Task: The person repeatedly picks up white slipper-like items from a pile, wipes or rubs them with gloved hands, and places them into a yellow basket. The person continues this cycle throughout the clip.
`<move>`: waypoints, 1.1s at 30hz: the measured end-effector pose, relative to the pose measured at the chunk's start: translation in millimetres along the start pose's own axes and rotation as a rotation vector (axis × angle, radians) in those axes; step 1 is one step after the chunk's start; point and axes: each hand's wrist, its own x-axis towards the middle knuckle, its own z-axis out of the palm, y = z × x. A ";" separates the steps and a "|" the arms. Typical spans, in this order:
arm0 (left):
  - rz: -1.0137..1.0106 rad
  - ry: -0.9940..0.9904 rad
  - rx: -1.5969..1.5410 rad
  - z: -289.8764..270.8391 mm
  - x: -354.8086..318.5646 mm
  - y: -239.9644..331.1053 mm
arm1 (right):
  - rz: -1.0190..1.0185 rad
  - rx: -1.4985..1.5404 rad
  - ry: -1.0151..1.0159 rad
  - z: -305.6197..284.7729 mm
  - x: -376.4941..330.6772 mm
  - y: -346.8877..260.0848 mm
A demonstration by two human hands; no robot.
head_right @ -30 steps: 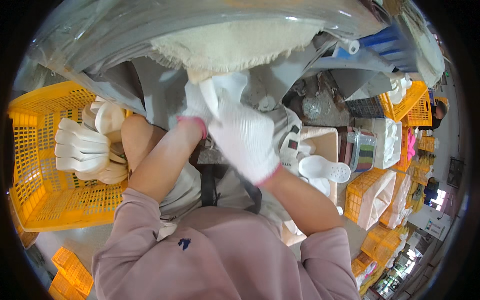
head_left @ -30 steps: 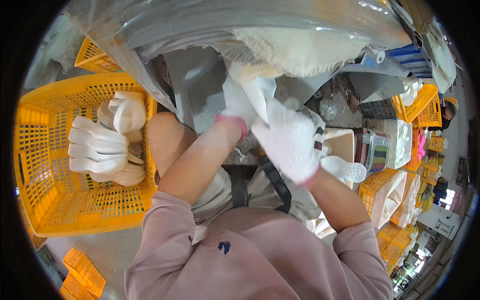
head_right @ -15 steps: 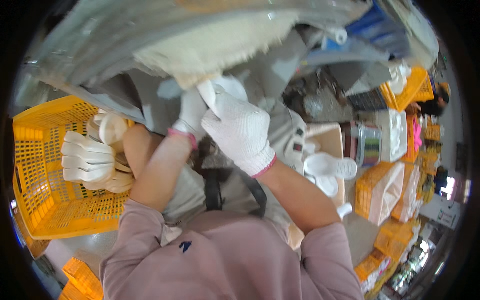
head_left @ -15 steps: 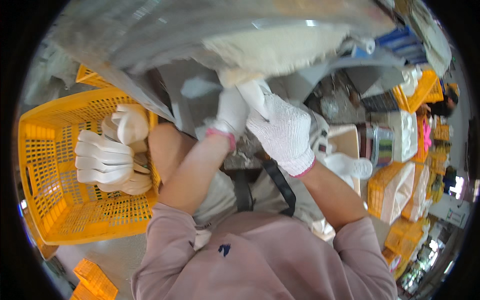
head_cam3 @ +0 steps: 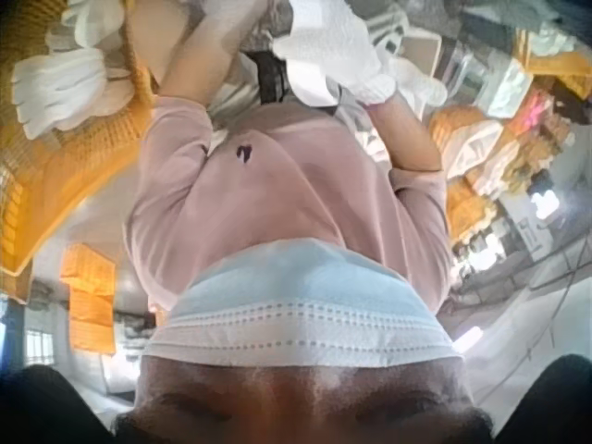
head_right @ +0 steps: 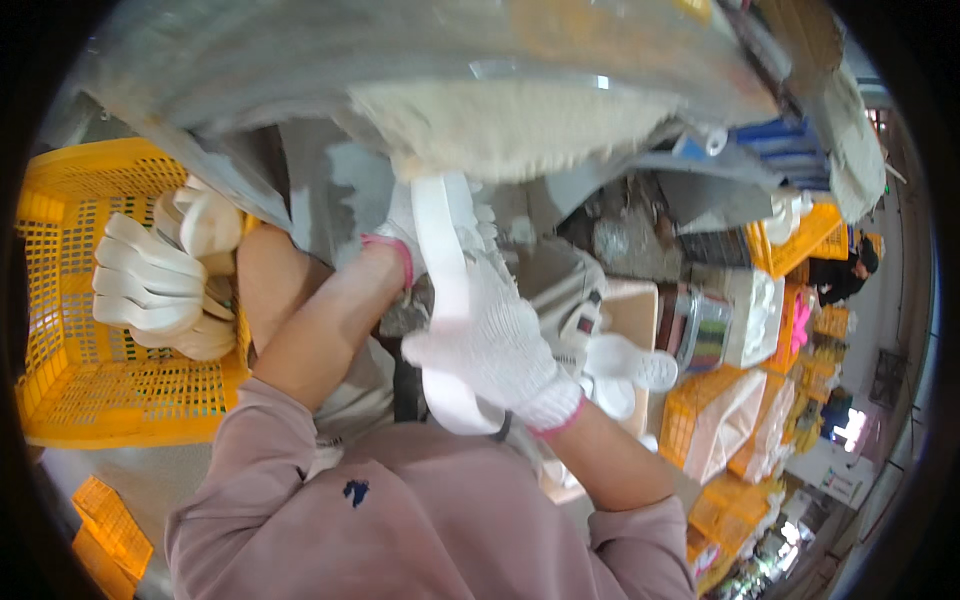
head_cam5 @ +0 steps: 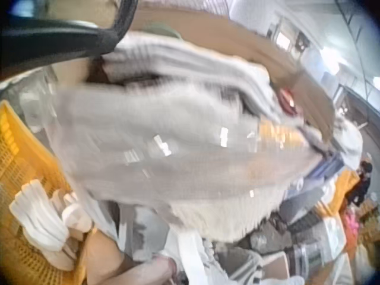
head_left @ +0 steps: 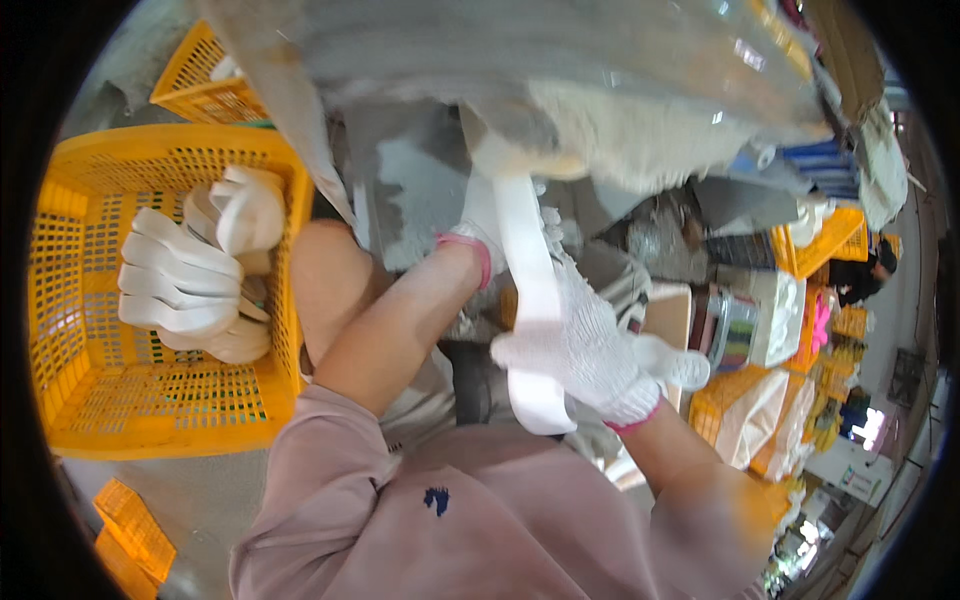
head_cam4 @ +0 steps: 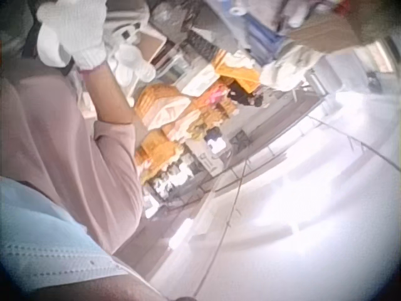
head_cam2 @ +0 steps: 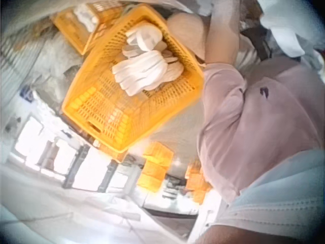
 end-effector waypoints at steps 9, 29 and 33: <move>0.033 -0.182 -0.385 -14.4 -10.6 -43.7 | 0.024 0.006 0.206 35.2 -62.9 5.4; 0.931 0.164 0.719 -3.2 -5.9 -11.4 | -0.248 -0.293 0.606 34.8 -8.8 31.3; 0.821 0.038 0.414 -1.1 -11.5 -13.0 | -0.311 -0.280 0.657 37.6 -2.6 39.9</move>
